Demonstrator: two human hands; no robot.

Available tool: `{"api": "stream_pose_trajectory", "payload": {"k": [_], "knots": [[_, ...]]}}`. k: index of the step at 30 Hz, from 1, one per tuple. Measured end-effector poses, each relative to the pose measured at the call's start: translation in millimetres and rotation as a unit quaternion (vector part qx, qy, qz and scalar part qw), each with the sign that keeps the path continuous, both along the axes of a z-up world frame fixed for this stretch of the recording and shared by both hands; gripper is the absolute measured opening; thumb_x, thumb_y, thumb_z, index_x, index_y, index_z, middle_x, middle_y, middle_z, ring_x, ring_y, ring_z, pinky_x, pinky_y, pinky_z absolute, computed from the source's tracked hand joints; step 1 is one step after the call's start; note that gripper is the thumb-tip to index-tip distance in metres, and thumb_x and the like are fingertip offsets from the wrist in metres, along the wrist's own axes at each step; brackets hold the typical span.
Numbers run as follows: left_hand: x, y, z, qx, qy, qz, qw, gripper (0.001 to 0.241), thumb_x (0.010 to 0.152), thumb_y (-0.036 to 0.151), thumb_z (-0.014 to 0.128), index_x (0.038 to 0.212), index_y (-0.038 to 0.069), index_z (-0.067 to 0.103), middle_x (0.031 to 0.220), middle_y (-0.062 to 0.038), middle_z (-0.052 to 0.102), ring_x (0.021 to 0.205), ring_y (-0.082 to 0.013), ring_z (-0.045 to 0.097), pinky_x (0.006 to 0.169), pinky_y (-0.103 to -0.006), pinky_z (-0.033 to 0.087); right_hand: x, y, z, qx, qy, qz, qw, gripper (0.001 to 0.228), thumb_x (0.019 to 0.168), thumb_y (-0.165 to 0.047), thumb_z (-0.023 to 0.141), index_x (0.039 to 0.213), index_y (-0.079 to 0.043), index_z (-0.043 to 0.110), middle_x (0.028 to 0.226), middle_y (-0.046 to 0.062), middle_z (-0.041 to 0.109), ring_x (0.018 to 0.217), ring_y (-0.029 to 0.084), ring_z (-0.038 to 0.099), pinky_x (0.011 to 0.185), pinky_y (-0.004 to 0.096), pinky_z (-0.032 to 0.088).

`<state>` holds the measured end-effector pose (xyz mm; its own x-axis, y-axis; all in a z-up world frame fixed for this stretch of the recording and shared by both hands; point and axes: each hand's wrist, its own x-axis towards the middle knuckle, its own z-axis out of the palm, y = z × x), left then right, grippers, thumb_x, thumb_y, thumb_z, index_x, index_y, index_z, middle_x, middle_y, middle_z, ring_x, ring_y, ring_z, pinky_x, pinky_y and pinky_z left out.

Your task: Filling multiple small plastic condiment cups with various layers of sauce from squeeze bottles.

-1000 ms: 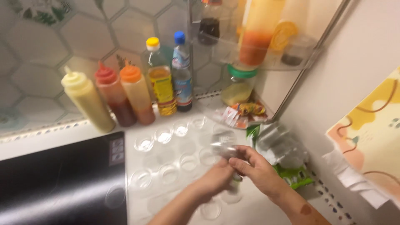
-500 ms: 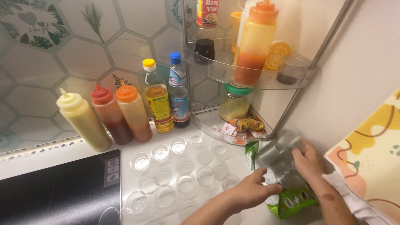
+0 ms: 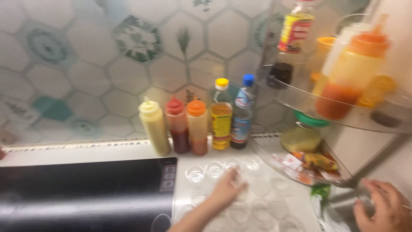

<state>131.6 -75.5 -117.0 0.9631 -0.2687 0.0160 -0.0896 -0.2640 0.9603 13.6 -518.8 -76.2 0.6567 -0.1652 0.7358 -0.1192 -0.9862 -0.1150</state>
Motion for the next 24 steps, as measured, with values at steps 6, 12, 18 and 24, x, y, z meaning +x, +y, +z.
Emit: {"api": "stream_pose_trajectory", "payload": {"k": [6, 12, 18, 24], "knots": [[81, 111, 83, -0.139, -0.204, 0.24, 0.939, 0.069, 0.083, 0.015, 0.07, 0.145, 0.001, 0.043, 0.137, -0.018, 0.054, 0.128, -0.0317, 0.059, 0.109, -0.0412, 0.046, 52, 180, 66, 0.079, 0.075, 0.354, 0.929, 0.044, 0.07, -0.022, 0.074, 0.114, -0.017, 0.071, 0.128, 0.008, 0.059, 0.125, 0.027, 0.055, 0.108, 0.042, 0.041], [100, 131, 181, 0.176, -0.418, 0.302, 0.838, 0.088, 0.074, 0.016, 0.083, 0.149, 0.0, 0.039, 0.139, -0.019, 0.05, 0.128, -0.0437, 0.052, 0.107, -0.0472, 0.044, 78, 299, 98, 0.172, 0.222, 0.422, 0.862, 0.03, 0.08, -0.017, 0.073, 0.11, -0.016, 0.077, 0.131, 0.008, 0.062, 0.13, 0.026, 0.055, 0.106, 0.04, 0.043], [122, 116, 211, 0.321, -0.231, 0.219, 0.892, 0.086, 0.069, 0.034, 0.087, 0.137, 0.007, 0.042, 0.136, -0.016, 0.049, 0.099, -0.0362, 0.069, 0.079, -0.047, 0.057, 82, 318, 92, 0.202, 0.267, 0.418, 0.845, 0.025, 0.084, -0.017, 0.071, 0.108, -0.016, 0.079, 0.128, 0.006, 0.068, 0.129, 0.024, 0.058, 0.105, 0.037, 0.045], [96, 123, 222, 0.317, -0.235, 0.199, 0.897, 0.075, 0.071, 0.04, 0.088, 0.127, 0.013, 0.045, 0.117, -0.012, 0.061, 0.095, -0.0359, 0.07, 0.075, -0.048, 0.056, 90, 279, 63, 0.272, 0.261, 0.451, 0.809, 0.025, 0.088, -0.016, 0.07, 0.111, -0.011, 0.079, 0.118, 0.004, 0.072, 0.12, 0.021, 0.063, 0.104, 0.034, 0.049]]}}
